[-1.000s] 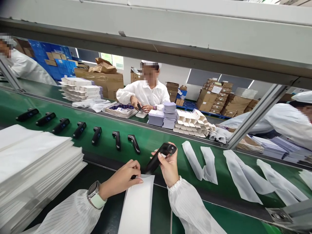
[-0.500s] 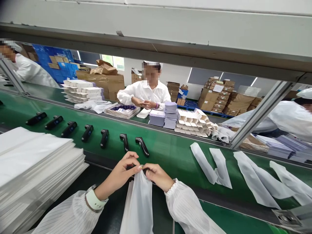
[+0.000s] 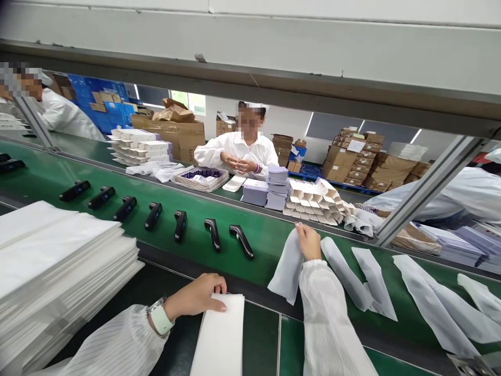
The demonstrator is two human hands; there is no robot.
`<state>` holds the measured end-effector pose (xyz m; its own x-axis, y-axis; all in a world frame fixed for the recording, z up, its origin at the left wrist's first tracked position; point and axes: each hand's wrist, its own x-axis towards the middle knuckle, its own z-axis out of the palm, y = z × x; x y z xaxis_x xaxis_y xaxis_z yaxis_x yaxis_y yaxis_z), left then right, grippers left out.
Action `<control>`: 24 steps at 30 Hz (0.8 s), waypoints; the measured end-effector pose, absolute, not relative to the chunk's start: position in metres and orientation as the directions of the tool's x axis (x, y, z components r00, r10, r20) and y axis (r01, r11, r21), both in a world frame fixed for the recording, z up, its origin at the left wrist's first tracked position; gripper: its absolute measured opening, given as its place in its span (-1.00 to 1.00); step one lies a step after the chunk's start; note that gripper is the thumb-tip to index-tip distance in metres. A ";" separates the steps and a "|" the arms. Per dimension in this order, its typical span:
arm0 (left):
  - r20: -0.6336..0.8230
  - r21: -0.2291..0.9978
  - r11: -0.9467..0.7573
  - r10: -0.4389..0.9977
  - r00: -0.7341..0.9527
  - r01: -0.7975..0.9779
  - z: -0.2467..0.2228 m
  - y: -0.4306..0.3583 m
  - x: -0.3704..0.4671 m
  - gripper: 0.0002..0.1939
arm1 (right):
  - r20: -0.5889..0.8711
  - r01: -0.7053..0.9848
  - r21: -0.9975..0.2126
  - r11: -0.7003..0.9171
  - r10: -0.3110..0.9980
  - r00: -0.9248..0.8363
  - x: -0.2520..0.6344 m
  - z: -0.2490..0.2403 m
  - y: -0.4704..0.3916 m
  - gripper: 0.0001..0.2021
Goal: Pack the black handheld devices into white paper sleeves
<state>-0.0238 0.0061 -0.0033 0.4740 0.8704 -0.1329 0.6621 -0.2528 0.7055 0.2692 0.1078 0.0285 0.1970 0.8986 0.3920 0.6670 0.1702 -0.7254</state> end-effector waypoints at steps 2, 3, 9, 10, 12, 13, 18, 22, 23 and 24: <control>-0.135 0.691 -0.253 0.875 0.465 0.677 -0.007 0.008 -0.021 -0.76 | 0.397 0.718 -0.678 0.157 0.900 0.179 0.257 0.016 0.118 -0.71; -0.137 0.686 -0.253 0.875 0.463 0.682 -0.008 0.009 -0.020 -0.78 | 0.393 0.733 -0.660 0.164 0.907 0.150 0.245 0.009 0.121 -0.74; -0.100 0.625 -0.329 0.865 0.491 0.708 -0.006 0.010 -0.018 -0.80 | 0.255 0.693 -0.683 0.233 0.964 -0.073 0.166 -0.027 0.130 -0.64; -0.076 0.607 -0.359 0.862 0.502 0.709 -0.005 0.009 -0.018 -0.81 | 0.233 0.677 -0.701 0.222 0.969 -0.077 0.160 -0.030 0.130 -0.60; -0.015 0.564 -0.429 0.849 0.528 0.706 -0.002 0.006 -0.017 -0.81 | 0.208 0.635 -0.746 0.202 0.976 -0.066 0.158 -0.034 0.131 -0.56; 0.017 0.539 -0.465 0.839 0.543 0.702 -0.001 0.005 -0.016 -0.79 | 0.206 0.605 -0.772 0.194 0.977 -0.052 0.160 -0.034 0.131 -0.56; 0.130 0.409 -0.598 0.786 0.604 0.689 0.001 0.002 -0.009 -0.79 | 0.209 0.377 -0.907 0.187 0.978 0.018 0.181 -0.015 0.120 -0.45; 0.270 0.193 -0.667 0.742 0.614 0.720 0.006 0.000 -0.007 -0.87 | 0.144 -0.156 -0.979 0.132 0.987 -0.069 0.176 0.005 0.087 -0.27; 0.296 0.142 -0.672 0.730 0.616 0.727 0.008 0.000 -0.007 -0.87 | 0.118 -0.288 -0.954 0.084 0.988 -0.101 0.171 0.008 0.078 -0.22; 0.308 0.112 -0.674 0.722 0.619 0.730 0.009 0.000 -0.008 -0.85 | 0.091 -0.373 -0.927 0.037 0.988 -0.128 0.166 0.011 0.071 -0.19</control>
<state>-0.0078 -0.0001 0.0093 0.6192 0.7225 0.3077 0.7304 -0.6737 0.1124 0.1661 0.0706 0.0106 -0.1285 0.9875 0.0911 -0.3731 0.0370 -0.9271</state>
